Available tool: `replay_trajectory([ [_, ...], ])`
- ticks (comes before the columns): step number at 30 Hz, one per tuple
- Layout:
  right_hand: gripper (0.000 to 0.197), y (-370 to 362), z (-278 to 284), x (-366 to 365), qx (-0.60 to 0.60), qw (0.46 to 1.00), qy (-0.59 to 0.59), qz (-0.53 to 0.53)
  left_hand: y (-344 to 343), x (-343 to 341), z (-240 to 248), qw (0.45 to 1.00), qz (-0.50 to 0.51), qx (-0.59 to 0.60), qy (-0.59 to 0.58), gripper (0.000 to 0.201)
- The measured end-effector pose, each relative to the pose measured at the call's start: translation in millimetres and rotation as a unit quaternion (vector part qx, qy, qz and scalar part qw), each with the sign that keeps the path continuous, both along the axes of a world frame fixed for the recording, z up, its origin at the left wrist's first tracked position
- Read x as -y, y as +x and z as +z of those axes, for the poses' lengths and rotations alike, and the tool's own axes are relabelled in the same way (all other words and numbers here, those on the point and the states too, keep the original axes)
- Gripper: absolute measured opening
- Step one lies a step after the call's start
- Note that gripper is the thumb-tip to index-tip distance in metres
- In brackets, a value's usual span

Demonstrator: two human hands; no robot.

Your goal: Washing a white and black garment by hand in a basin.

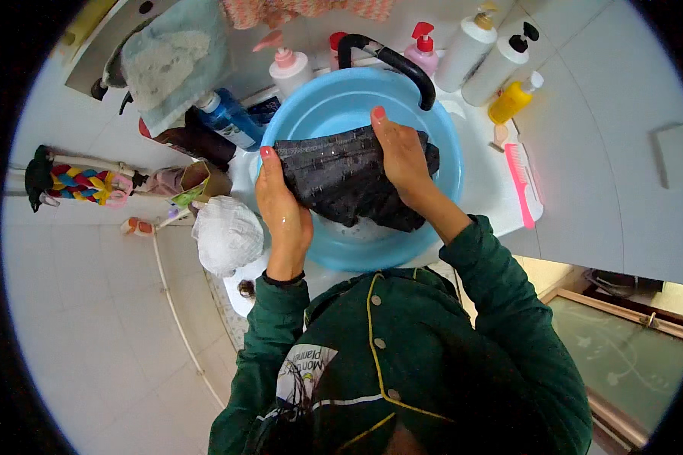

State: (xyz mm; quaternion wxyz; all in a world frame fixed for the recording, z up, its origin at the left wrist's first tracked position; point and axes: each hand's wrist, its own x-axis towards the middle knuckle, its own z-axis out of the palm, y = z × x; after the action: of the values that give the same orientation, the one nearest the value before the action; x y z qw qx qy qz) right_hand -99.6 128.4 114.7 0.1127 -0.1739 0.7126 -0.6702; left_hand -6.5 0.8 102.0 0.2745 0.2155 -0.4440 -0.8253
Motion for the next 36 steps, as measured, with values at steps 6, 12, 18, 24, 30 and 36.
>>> replay_trajectory([
  [6,0.048,2,4,-2,0.003,0.999,-0.035,-0.004,1,2,7,0.998,0.032,-0.021,0.044,0.045],
  [12,0.032,2,-6,-8,-0.011,0.998,0.045,0.034,-4,5,-8,0.997,0.027,-0.018,0.066,0.044],
  [18,0.029,37,-9,35,-0.415,0.837,0.356,0.024,-12,-12,-28,0.995,0.000,0.093,0.028,0.032],
  [24,0.029,29,-42,12,-0.346,0.897,0.256,0.103,-1,13,-41,0.949,-0.186,0.114,-0.230,0.035],
  [30,0.011,34,-103,-27,-0.497,0.725,0.281,0.385,12,40,-69,0.684,-0.234,0.075,-0.687,0.036],
  [36,0.011,56,-182,-28,-0.559,0.643,0.404,0.334,27,23,-128,0.426,-0.444,0.156,-0.772,0.038],
])
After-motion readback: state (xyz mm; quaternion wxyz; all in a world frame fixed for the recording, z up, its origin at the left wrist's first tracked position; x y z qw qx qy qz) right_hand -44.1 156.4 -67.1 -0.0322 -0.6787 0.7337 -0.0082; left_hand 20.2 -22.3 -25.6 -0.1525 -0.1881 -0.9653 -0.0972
